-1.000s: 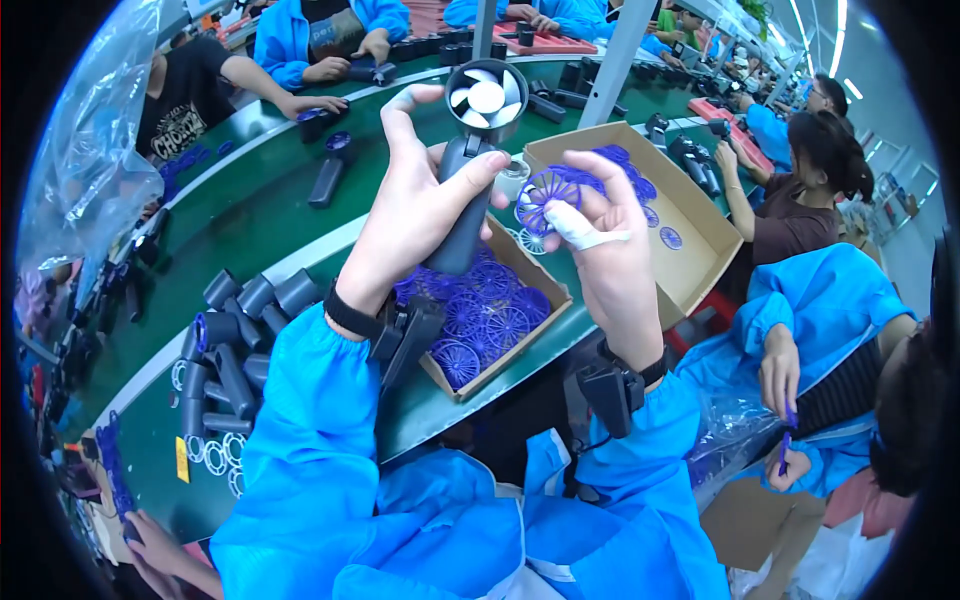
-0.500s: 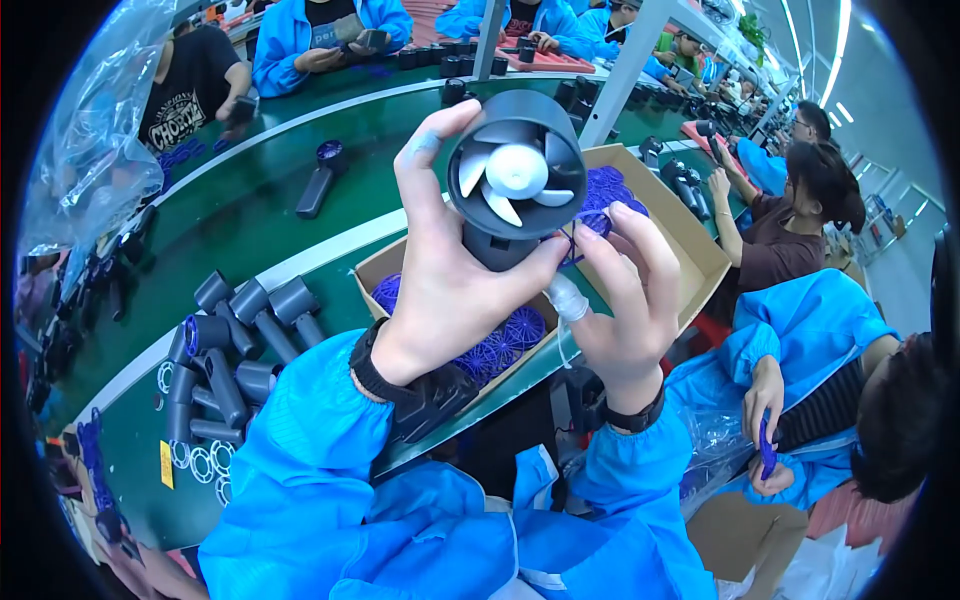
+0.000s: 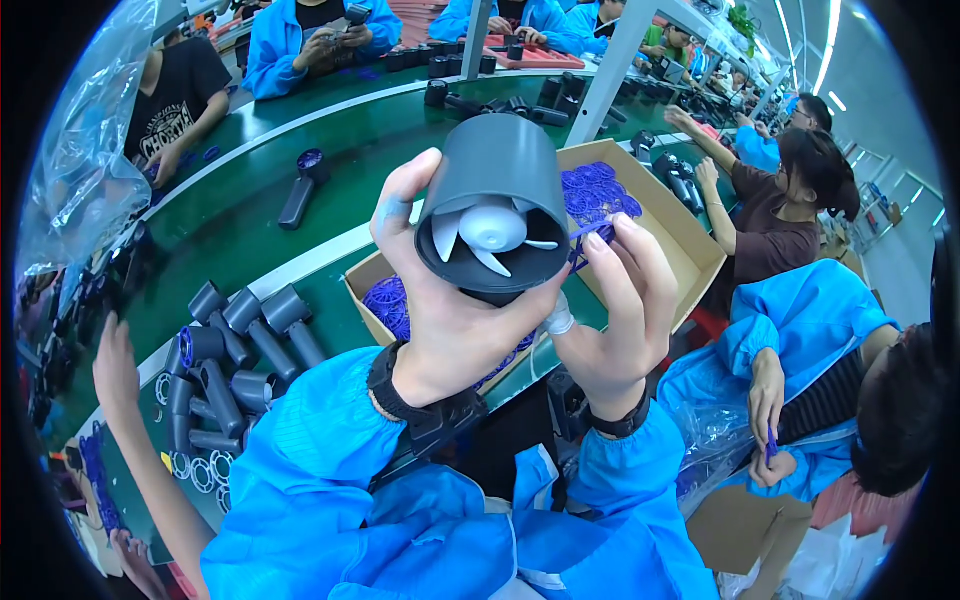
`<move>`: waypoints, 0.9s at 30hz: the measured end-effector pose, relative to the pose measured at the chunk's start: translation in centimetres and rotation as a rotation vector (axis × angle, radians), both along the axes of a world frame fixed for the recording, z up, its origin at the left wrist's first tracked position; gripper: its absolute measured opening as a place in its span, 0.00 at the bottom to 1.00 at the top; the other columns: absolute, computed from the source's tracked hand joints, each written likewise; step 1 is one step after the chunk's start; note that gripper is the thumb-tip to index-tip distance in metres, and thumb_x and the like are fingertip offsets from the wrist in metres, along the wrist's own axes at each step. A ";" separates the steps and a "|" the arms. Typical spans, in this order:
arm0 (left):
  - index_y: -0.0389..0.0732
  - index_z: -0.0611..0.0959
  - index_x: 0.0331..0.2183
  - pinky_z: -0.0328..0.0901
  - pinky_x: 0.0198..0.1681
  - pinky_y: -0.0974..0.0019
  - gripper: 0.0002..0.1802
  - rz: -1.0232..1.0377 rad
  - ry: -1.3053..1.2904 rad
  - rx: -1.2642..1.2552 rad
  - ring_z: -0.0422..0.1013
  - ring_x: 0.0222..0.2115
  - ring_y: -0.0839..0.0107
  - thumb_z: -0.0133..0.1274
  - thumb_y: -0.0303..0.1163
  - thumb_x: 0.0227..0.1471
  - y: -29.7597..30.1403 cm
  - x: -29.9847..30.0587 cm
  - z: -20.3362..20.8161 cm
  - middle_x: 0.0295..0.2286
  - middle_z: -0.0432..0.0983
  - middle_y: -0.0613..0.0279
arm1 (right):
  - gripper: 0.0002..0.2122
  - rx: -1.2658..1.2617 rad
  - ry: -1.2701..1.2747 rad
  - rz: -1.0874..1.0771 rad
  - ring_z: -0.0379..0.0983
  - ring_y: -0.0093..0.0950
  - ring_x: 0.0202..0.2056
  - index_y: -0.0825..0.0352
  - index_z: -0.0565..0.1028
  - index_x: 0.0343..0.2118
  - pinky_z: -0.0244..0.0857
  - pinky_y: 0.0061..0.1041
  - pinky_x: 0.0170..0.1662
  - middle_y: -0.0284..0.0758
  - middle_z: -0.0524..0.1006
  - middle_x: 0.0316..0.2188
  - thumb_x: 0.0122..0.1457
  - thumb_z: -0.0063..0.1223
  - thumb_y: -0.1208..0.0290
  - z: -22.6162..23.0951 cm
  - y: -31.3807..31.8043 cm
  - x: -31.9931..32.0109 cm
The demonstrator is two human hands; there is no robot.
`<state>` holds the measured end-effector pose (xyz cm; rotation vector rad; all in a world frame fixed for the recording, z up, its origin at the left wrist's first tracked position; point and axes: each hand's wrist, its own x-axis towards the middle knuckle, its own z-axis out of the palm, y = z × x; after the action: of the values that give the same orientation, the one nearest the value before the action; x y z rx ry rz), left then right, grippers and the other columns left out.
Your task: Assembling small cooling fan units on a production line.
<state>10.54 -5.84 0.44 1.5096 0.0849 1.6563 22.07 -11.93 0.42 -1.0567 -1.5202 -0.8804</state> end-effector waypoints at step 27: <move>0.48 0.52 0.60 0.68 0.42 0.58 0.41 -0.115 0.493 -0.049 0.72 0.43 0.51 0.51 0.19 0.49 1.3 0.5 -0.2 0.46 0.67 0.43 | 0.20 -0.352 -0.222 0.021 0.70 0.39 0.45 0.62 0.79 0.38 0.66 0.34 0.47 0.39 0.74 0.45 0.36 0.66 0.76 4.8 -0.6 2.4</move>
<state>11.05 -4.55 0.29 1.8190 0.2966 1.1556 24.47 -12.55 5.25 -1.2201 -1.9187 -0.7499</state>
